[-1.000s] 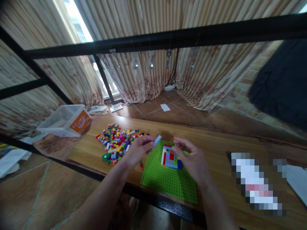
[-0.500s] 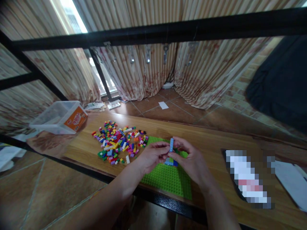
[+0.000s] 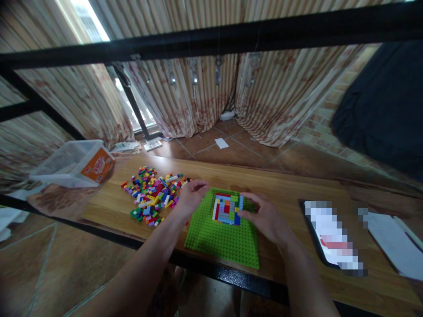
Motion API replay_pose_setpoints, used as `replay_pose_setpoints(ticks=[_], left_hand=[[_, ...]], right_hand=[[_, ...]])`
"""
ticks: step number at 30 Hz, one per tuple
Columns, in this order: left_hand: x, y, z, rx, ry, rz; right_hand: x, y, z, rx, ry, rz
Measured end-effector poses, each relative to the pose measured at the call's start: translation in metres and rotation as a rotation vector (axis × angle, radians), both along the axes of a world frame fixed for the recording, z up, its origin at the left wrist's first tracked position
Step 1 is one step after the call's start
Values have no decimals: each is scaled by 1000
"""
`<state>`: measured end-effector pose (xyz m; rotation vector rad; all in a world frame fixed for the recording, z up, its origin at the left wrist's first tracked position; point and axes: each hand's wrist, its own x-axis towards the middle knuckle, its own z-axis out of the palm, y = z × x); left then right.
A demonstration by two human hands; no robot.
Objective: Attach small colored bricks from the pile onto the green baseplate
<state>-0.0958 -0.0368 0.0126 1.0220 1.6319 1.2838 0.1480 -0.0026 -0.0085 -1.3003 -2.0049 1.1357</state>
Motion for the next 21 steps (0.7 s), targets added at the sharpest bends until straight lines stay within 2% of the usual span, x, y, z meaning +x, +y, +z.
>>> replay_pose_setpoints(ticks=[2, 6, 11, 21], left_hand=[[-2, 1, -5, -10, 128, -53], [3, -2, -6, -38, 238, -150], [6, -4, -4, -51, 274, -188], [5, -9, 2, -58, 374, -251]], right_hand=[[-2, 2, -4, -6, 5, 0], [-5, 7, -7, -35, 9, 12], [-4, 11, -6, -37, 8, 25], [-5, 16, -3, -153, 88, 72]])
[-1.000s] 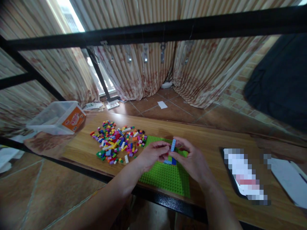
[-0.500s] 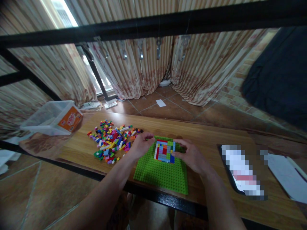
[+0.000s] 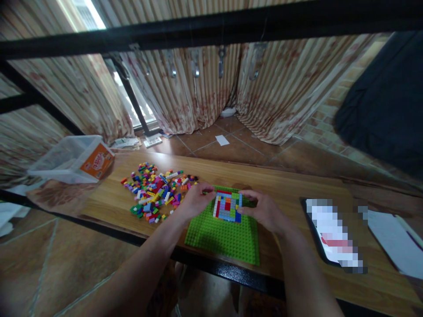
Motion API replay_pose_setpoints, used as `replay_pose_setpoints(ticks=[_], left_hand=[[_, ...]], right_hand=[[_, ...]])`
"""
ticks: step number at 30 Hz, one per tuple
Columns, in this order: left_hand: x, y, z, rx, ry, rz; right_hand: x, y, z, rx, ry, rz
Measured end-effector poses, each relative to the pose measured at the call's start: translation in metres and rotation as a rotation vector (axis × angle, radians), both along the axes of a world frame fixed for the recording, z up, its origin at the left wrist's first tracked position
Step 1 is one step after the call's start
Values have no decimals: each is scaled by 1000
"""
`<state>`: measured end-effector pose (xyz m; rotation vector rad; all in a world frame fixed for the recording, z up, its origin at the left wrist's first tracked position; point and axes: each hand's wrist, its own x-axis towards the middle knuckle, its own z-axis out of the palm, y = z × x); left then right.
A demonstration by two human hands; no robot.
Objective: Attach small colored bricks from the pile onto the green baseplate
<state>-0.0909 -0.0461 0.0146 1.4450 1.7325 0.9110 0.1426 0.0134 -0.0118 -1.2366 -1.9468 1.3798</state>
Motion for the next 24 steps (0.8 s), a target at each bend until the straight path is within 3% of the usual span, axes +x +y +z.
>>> replay_pose_setpoints(ticks=[13, 24], left_hand=[[-26, 4, -7, 71, -68, 36], [-26, 2, 1, 77, 14, 9]], right_hand=[[1, -3, 1, 49, 20, 57], [4, -5, 5, 138, -53, 35]])
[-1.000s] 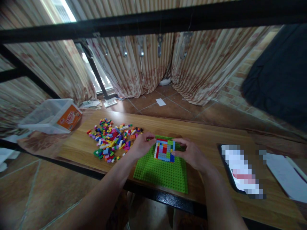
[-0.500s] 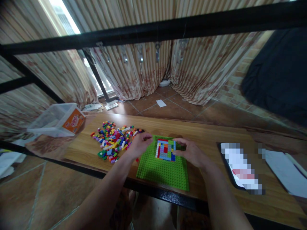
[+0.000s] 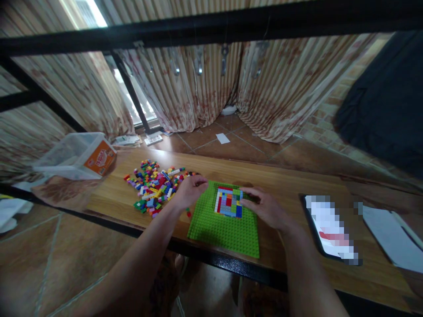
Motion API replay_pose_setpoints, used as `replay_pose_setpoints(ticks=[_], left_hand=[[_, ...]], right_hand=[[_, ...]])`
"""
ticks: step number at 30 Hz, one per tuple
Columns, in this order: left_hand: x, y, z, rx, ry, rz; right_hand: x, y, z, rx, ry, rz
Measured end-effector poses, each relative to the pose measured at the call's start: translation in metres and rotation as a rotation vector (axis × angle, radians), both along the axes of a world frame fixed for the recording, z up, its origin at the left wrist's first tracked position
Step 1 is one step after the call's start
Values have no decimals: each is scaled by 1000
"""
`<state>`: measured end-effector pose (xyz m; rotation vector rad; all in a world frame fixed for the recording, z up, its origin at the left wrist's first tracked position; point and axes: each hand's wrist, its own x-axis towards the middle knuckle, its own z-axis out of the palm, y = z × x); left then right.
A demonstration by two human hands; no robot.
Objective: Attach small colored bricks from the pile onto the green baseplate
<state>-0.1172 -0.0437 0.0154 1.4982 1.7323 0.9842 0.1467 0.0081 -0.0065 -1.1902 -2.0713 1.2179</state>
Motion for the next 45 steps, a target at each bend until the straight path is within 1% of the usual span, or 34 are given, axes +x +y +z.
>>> replay_pose_setpoints(ticks=[10, 13, 17, 22, 24, 28, 30, 32, 34, 37, 39, 42, 45], left_hand=[[-2, 0, 1, 5, 30, -6], [-5, -1, 0, 13, 26, 17], [-12, -2, 1, 13, -6, 67], [-31, -2, 3, 63, 0, 90], [-42, -2, 4, 89, 9, 133], [-66, -5, 9, 92, -10, 302], [-77, -8, 14, 83, -5, 373], [-83, -13, 18, 70, 43, 401], [-86, -18, 21, 29, 111, 368], [-82, -25, 22, -75, 244, 203], [-75, -27, 21, -118, 372, 130], [-64, -26, 19, -143, 546, 121], [-56, -22, 18, -175, 647, 86]], right_hand=[[1, 4, -14, -38, 11, -47], [-1, 3, -14, -21, 10, -52], [-5, 2, -12, 16, -5, -21], [-4, -2, -13, 87, -35, -18], [-1, -5, -14, 104, -38, -47], [2, -9, -11, 105, -59, -207], [-2, -12, -4, 172, -100, -236], [-11, -16, 2, 260, -139, -200], [-23, -19, 6, 328, -167, -134], [-41, -24, 5, 387, -205, -39], [-50, -25, 0, 417, -235, 8], [-55, -26, -5, 433, -271, 67], [-53, -26, -5, 408, -276, 91]])
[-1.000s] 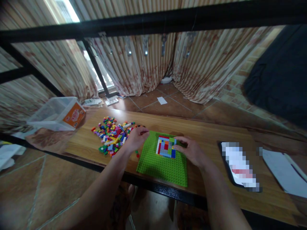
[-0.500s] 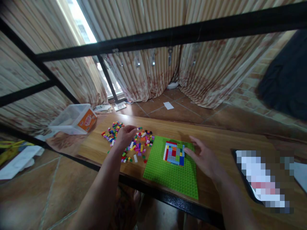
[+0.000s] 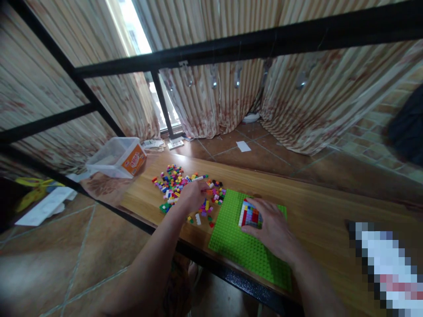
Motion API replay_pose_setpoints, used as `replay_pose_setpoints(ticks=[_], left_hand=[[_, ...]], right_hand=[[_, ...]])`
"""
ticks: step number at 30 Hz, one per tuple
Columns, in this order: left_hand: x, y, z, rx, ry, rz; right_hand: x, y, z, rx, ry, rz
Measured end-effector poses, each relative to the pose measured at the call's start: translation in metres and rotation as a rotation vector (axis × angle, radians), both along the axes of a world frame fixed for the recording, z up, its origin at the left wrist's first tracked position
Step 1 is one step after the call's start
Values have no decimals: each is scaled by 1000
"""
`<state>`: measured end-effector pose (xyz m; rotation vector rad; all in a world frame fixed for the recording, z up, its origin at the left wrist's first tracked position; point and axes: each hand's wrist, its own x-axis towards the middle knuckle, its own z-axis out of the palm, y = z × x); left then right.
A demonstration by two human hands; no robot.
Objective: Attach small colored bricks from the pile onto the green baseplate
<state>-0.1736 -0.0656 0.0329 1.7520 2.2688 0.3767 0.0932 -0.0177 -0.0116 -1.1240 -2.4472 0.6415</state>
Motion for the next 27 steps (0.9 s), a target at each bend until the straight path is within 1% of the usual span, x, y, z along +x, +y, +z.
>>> replay_pose_setpoints(ticks=[4, 10, 12, 15, 17, 20, 23, 27], left_hand=[[7, 6, -3, -69, 64, -9], [14, 12, -10, -50, 153, 0], [13, 12, -9, -39, 157, -4], [13, 11, -2, 42, 142, -19], [18, 9, 4, 116, 93, -79], [38, 5, 9, 168, -4, -257], [68, 4, 7, 156, -34, -405], [104, 7, -2, 157, 2, -499]], right_hand=[[3, 0, 2, -51, -1, 1], [6, -1, 6, -82, 48, 2], [10, -1, 11, -101, 82, -47], [22, 3, 21, -104, 153, -202], [31, 6, 25, -71, 208, -319], [39, 10, 26, -26, 285, -423], [42, 13, 21, -55, 319, -437], [40, 13, 13, -159, 306, -388]])
